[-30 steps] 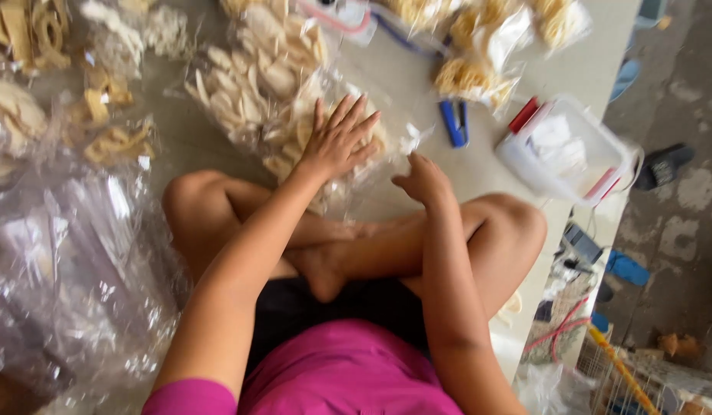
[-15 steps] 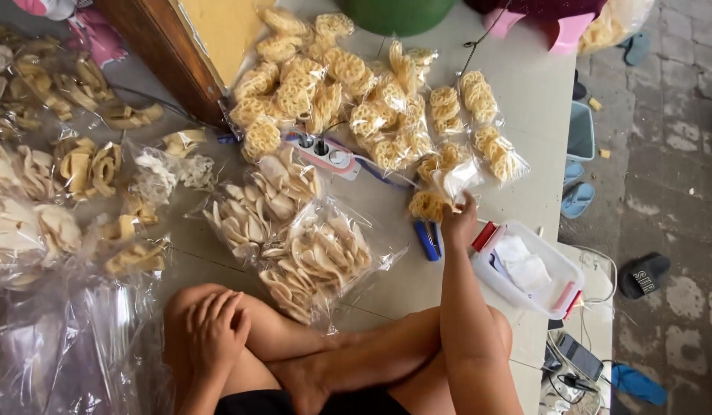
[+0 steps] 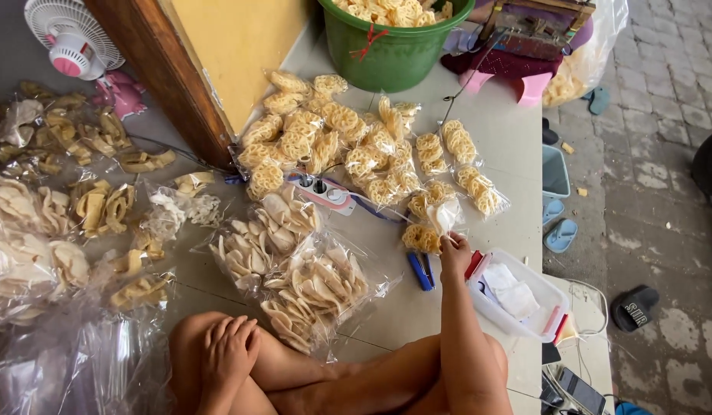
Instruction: Manually packaging snacks into plastic bags by inserting labels, folding the bag tops, and sealing them with a stapler.
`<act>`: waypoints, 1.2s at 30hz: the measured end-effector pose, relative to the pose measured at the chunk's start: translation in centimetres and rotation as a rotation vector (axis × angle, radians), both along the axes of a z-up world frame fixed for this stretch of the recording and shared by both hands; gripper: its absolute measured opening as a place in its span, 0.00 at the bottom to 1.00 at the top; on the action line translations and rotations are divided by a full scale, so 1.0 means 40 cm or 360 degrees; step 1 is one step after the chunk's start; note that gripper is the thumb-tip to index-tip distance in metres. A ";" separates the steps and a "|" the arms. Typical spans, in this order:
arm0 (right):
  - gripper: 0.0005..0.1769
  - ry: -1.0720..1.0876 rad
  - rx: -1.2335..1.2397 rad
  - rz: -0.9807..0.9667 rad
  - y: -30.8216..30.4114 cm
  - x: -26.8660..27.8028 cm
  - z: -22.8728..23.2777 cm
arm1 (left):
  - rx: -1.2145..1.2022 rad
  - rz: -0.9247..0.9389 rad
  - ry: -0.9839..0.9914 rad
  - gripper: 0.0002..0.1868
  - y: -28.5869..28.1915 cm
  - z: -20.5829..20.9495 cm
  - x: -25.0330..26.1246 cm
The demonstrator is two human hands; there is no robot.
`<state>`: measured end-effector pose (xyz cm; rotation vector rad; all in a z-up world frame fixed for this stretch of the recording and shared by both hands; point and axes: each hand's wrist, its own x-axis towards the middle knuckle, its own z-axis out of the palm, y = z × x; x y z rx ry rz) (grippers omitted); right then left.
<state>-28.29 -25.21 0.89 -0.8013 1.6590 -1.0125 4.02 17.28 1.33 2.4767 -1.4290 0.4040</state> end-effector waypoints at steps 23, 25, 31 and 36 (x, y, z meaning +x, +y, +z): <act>0.19 0.0054 -0.0011 0.0123 0.033 -0.032 0.013 | -0.0022 -0.0093 0.0037 0.15 0.014 0.003 -0.006; 0.10 0.0029 0.0002 0.0118 0.042 -0.034 0.026 | -0.0057 -0.0112 0.0005 0.14 0.012 0.043 -0.019; 0.11 -0.0400 -0.0226 -0.0147 0.009 -0.056 0.030 | 0.0030 -0.0090 0.0073 0.13 0.008 0.048 -0.013; 0.04 -0.0636 -0.0591 0.0314 0.206 -0.003 0.257 | -0.0374 -0.0106 0.1335 0.19 0.012 0.174 -0.089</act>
